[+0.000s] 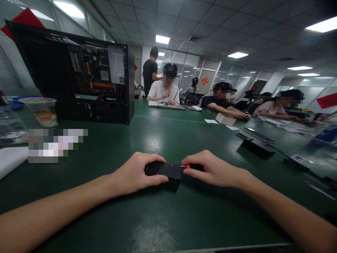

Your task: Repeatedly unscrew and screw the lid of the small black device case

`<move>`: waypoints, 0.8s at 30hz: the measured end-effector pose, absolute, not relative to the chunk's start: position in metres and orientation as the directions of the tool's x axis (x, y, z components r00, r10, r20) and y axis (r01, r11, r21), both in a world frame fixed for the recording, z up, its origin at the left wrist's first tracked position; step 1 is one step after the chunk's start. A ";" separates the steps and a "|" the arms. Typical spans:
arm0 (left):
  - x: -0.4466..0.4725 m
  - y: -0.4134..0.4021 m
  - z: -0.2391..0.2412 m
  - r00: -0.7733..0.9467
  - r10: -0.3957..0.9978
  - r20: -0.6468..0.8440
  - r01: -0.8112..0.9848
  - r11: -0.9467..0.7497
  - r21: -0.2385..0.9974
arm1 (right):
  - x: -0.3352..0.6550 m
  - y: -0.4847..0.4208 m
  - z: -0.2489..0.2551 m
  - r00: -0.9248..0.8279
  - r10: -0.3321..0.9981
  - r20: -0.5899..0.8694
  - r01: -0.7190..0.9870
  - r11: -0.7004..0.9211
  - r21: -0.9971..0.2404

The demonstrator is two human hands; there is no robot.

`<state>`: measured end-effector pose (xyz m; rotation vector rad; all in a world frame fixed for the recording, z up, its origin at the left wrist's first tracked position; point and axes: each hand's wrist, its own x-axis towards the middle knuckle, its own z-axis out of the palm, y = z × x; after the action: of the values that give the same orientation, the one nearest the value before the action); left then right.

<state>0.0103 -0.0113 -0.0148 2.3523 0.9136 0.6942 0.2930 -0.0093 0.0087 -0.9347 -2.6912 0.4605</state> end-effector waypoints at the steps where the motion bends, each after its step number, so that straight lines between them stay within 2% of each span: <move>1: 0.011 -0.011 -0.015 0.642 0.715 0.275 0.451 -0.643 0.619 | 0.289 -0.010 0.005 -0.765 0.624 0.162 0.535 0.755 -0.381; 7: 0.010 -0.012 -0.016 0.644 0.690 0.329 0.429 -0.683 0.591 | 0.284 -0.010 -0.010 -0.748 0.590 0.302 0.426 0.777 -0.464; 11: 0.010 -0.014 -0.010 0.608 0.694 0.386 0.419 -0.693 0.587 | 0.288 -0.003 -0.017 -0.746 0.597 0.295 0.407 0.760 -0.506; 14: 0.007 -0.010 -0.004 0.500 0.755 0.425 0.445 -0.645 0.622 | 0.292 0.002 -0.018 -0.732 0.627 0.266 0.461 0.744 -0.483; 16: 0.002 -0.003 -0.001 0.415 0.791 0.450 0.465 -0.609 0.643 | 0.295 0.007 -0.017 -0.712 0.656 0.249 0.529 0.735 -0.425; 18: -0.005 0.005 -0.001 0.365 0.833 0.417 0.503 -0.553 0.664 | 0.298 0.011 -0.017 -0.702 0.674 0.228 0.587 0.730 -0.349; 20: -0.011 0.013 -0.003 0.354 0.883 0.307 0.547 -0.462 0.698 | 0.300 0.015 -0.017 -0.693 0.688 0.216 0.629 0.723 -0.285; 22: -0.015 0.020 -0.005 0.344 0.918 0.200 0.576 -0.374 0.727 | 0.300 0.017 -0.018 -0.678 0.704 0.214 0.659 0.710 -0.249; 24: -0.017 0.024 -0.008 0.353 0.920 0.171 0.607 -0.364 0.707 | 0.299 0.019 -0.020 -0.664 0.718 0.207 0.683 0.696 -0.223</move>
<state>-0.0171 0.0241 -0.0081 2.0837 1.3239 0.7659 0.2988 0.0187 -0.0197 -1.1119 -2.6279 0.1823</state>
